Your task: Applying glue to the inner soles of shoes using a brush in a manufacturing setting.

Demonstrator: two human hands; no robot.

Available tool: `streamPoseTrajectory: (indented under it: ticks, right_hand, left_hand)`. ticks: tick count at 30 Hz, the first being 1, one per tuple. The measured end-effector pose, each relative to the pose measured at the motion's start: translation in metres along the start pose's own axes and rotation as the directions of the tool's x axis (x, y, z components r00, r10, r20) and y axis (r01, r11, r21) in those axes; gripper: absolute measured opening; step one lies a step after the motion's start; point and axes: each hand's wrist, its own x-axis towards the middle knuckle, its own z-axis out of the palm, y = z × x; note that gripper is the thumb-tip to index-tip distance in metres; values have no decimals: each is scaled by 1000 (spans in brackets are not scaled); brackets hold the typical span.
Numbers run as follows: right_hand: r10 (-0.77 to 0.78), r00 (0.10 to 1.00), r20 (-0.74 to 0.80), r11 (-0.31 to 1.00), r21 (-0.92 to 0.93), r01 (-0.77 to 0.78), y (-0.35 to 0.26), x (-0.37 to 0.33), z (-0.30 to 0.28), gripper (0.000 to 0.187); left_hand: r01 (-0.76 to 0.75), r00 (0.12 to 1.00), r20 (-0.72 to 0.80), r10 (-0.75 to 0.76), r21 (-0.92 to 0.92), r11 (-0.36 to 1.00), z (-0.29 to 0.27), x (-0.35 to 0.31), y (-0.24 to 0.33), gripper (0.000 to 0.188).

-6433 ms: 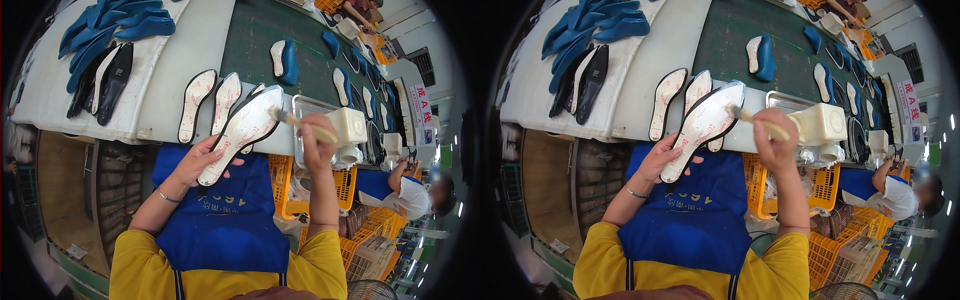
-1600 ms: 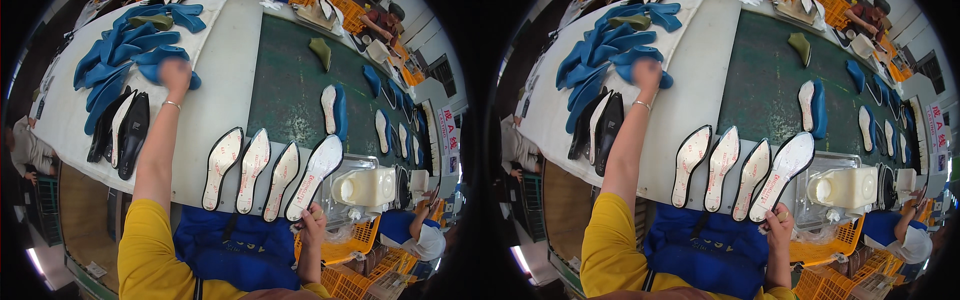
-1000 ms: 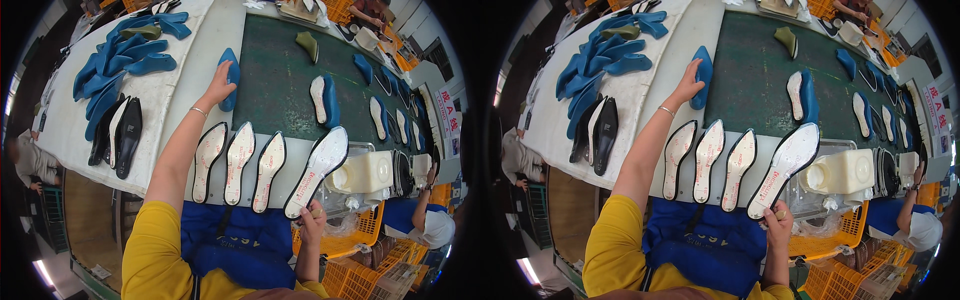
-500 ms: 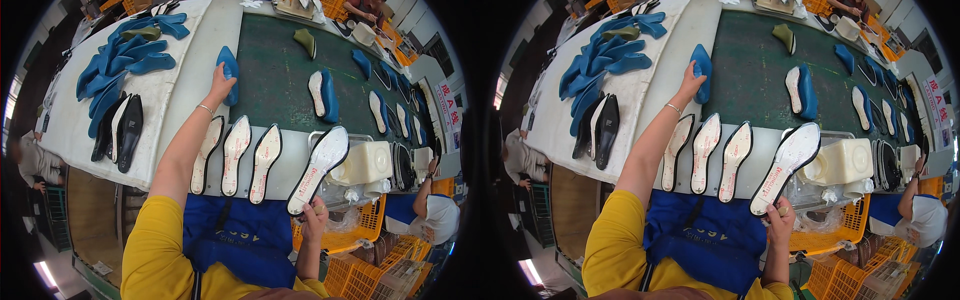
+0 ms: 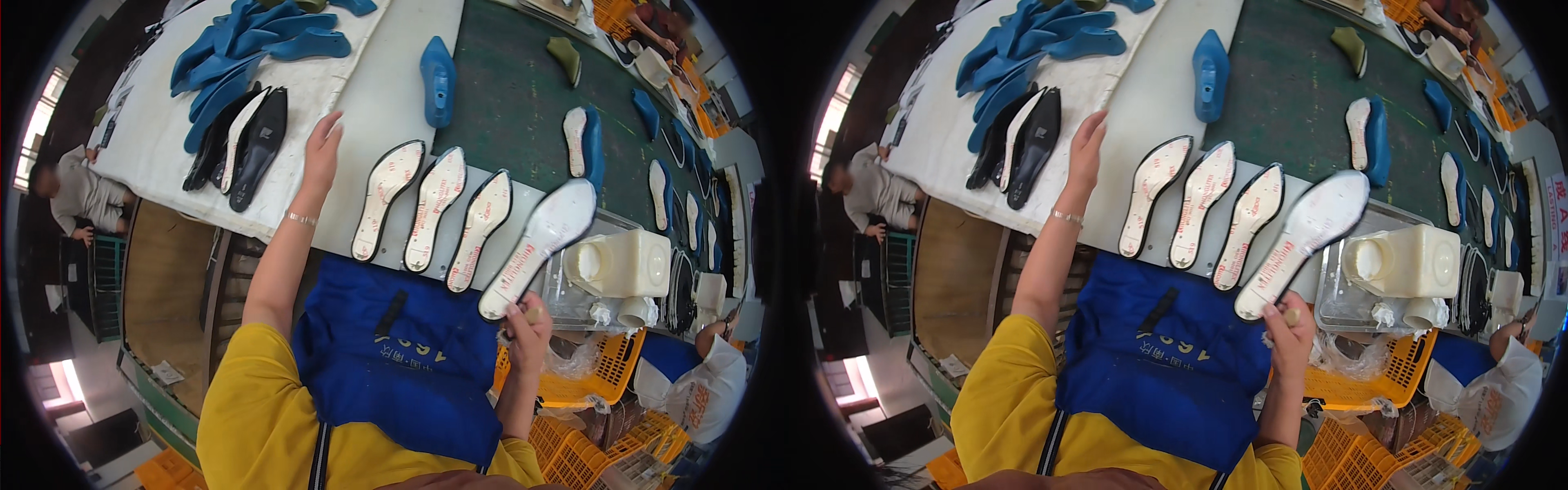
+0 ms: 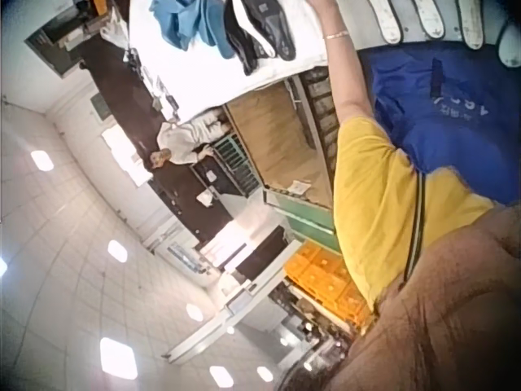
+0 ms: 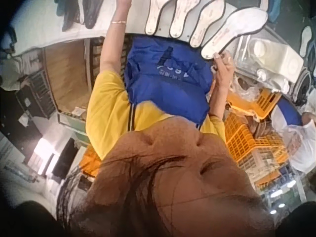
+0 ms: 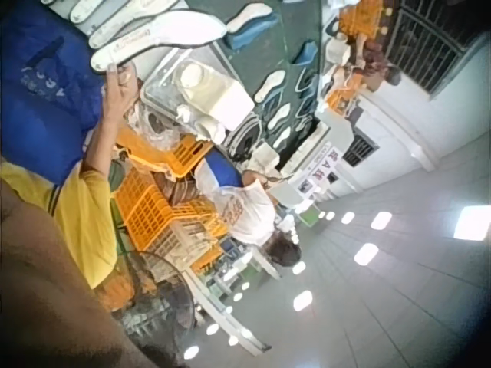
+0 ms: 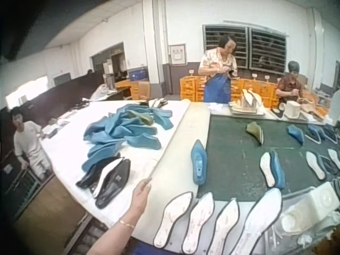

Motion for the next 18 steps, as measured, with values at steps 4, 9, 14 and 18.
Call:
streamPoseTrajectory:
  ticks: [4,9,14,18]
  right_hand:
    - [161,926,341,985,-111,-130,5,24,64,16]
    - [85,822,564,956,-280,93,45,71,175,15]
    - [75,885,460,921,-373,115,79,96,254,20]
    - [30,938,344,908,-402,118,108,101,281,21]
  left_hand:
    - [59,972,-234,-35,95,994,-66,-62,15,32]
    - [-56,918,-351,185,347,936,-138,-68,-20,30]
    - [-42,885,-272,379,763,645,-186,-51,-25,35]
    - [32,920,-230,318,852,523,-199,-41,-31,39]
